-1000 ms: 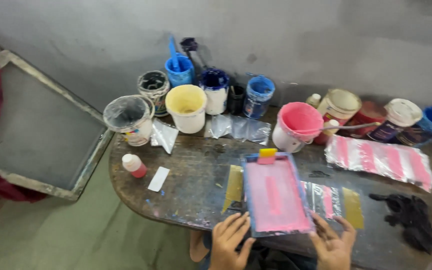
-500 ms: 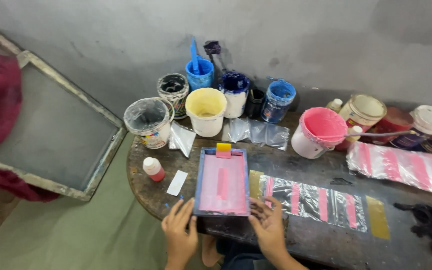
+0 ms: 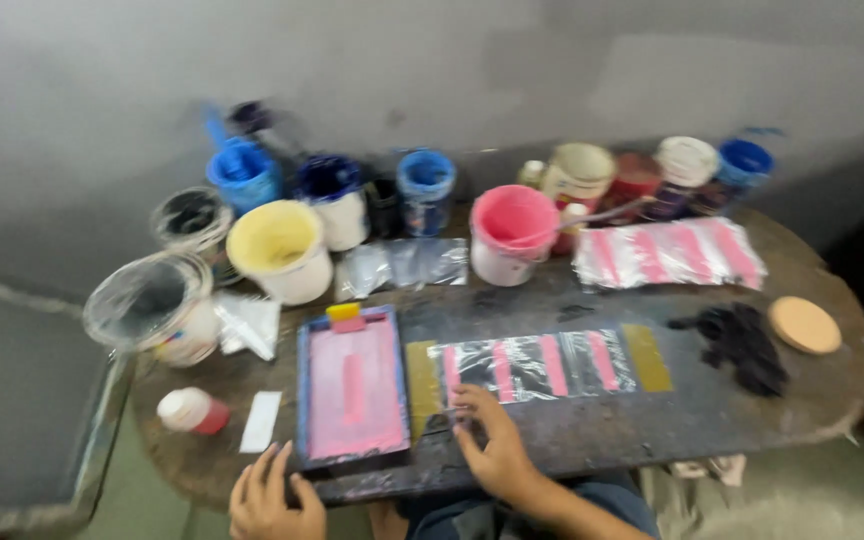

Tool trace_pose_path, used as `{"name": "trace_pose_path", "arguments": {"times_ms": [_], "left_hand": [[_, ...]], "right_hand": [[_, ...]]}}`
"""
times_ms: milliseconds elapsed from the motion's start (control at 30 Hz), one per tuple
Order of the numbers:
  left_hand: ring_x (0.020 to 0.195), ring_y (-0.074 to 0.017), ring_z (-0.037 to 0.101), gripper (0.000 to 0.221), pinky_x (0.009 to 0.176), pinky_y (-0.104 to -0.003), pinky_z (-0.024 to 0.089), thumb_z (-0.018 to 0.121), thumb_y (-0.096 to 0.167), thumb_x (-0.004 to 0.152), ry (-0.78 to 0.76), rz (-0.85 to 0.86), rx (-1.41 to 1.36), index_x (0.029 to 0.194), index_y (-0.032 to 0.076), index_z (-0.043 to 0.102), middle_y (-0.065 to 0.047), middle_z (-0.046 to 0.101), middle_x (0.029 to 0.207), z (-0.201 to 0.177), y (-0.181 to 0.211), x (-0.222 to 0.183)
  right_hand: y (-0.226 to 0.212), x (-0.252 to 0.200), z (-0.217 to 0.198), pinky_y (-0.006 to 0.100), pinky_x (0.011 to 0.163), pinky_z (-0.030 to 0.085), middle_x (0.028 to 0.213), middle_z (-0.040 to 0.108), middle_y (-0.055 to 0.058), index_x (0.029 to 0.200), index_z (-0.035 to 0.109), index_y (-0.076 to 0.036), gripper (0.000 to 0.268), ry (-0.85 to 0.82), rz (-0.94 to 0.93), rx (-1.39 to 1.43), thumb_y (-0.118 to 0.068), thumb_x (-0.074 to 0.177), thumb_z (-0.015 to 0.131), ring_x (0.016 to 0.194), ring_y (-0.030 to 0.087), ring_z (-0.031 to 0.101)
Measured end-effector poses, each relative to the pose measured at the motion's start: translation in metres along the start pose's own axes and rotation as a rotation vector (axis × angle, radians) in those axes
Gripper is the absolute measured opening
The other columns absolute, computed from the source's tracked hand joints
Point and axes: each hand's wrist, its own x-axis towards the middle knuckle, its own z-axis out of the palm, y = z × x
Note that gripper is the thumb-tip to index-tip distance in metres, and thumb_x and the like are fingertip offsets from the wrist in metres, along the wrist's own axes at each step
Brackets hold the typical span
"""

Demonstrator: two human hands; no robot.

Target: Applying pink ink to a screen frame using a spreader and brush, followed by cleaning the work surface and handling plastic strips.

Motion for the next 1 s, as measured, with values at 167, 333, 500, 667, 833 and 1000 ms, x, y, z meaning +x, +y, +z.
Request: {"name": "trace_pose_path", "arguments": {"times_ms": [167, 333, 500, 667, 833, 1000], "left_hand": [[0.113, -0.0328, 0.063, 0.033, 0.103, -0.045, 0.054, 0.066, 0.008, 0.082, -0.029, 0.236, -0.285, 0.108, 0.023, 0.08, 0.001, 0.073, 0.125, 0.021, 0.057, 0.026], [0.135, -0.032, 0.054, 0.029, 0.098, -0.056, 0.05, 0.07, 0.02, 0.084, -0.305, 0.324, -0.222, 0.108, 0.033, 0.077, 0.008, 0.065, 0.136, 0.032, 0.139, 0.038], [0.14, -0.034, 0.046, 0.025, 0.103, -0.058, 0.038, 0.07, 0.023, 0.085, -0.518, 0.344, -0.102, 0.108, 0.032, 0.076, 0.003, 0.062, 0.141, 0.074, 0.176, 0.057], [0.141, -0.03, 0.044, 0.023, 0.107, -0.058, 0.029, 0.066, 0.024, 0.089, -0.724, 0.316, 0.039, 0.106, 0.036, 0.077, 0.008, 0.065, 0.133, 0.095, 0.187, 0.064], [0.132, -0.0236, 0.051, 0.019, 0.105, -0.057, 0.025, 0.064, 0.027, 0.092, -0.719, 0.362, 0.094, 0.102, 0.038, 0.077, 0.015, 0.07, 0.116, 0.113, 0.182, 0.056], [0.133, -0.0249, 0.05, 0.014, 0.108, -0.059, 0.024, 0.069, 0.022, 0.089, -0.712, 0.411, 0.114, 0.094, 0.033, 0.076, 0.012, 0.067, 0.115, 0.122, 0.18, 0.055]], "right_hand": [[0.06, 0.029, -0.128, 0.034, 0.102, 0.05, 0.119, 0.074, 0.006, 0.118, 0.072, -0.011, 0.024, 0.228, 0.079, -0.408, -0.016, 0.096, 0.063, 0.114, 0.022, 0.068], [0.094, 0.051, -0.238, 0.036, 0.089, 0.051, 0.105, 0.075, 0.009, 0.104, 0.073, -0.006, 0.022, 0.328, -0.008, -0.64, 0.001, 0.088, 0.06, 0.096, 0.027, 0.068], [0.118, 0.062, -0.261, 0.04, 0.092, 0.047, 0.096, 0.074, 0.006, 0.108, 0.077, -0.011, 0.022, 0.047, 0.167, -0.704, -0.014, 0.088, 0.068, 0.097, 0.029, 0.066], [0.093, 0.074, -0.253, 0.042, 0.092, 0.047, 0.096, 0.07, 0.004, 0.109, 0.075, -0.015, 0.022, -0.031, 0.302, -0.767, -0.014, 0.09, 0.064, 0.102, 0.028, 0.062], [0.098, 0.076, -0.247, 0.043, 0.085, 0.045, 0.092, 0.068, 0.0, 0.089, 0.069, -0.016, 0.007, -0.023, 0.321, -0.837, -0.014, 0.088, 0.063, 0.093, 0.029, 0.061], [0.086, 0.067, -0.244, 0.042, 0.101, 0.037, 0.097, 0.062, -0.001, 0.092, 0.071, -0.015, 0.009, 0.014, 0.364, -0.767, -0.015, 0.094, 0.061, 0.106, 0.022, 0.058]]}}
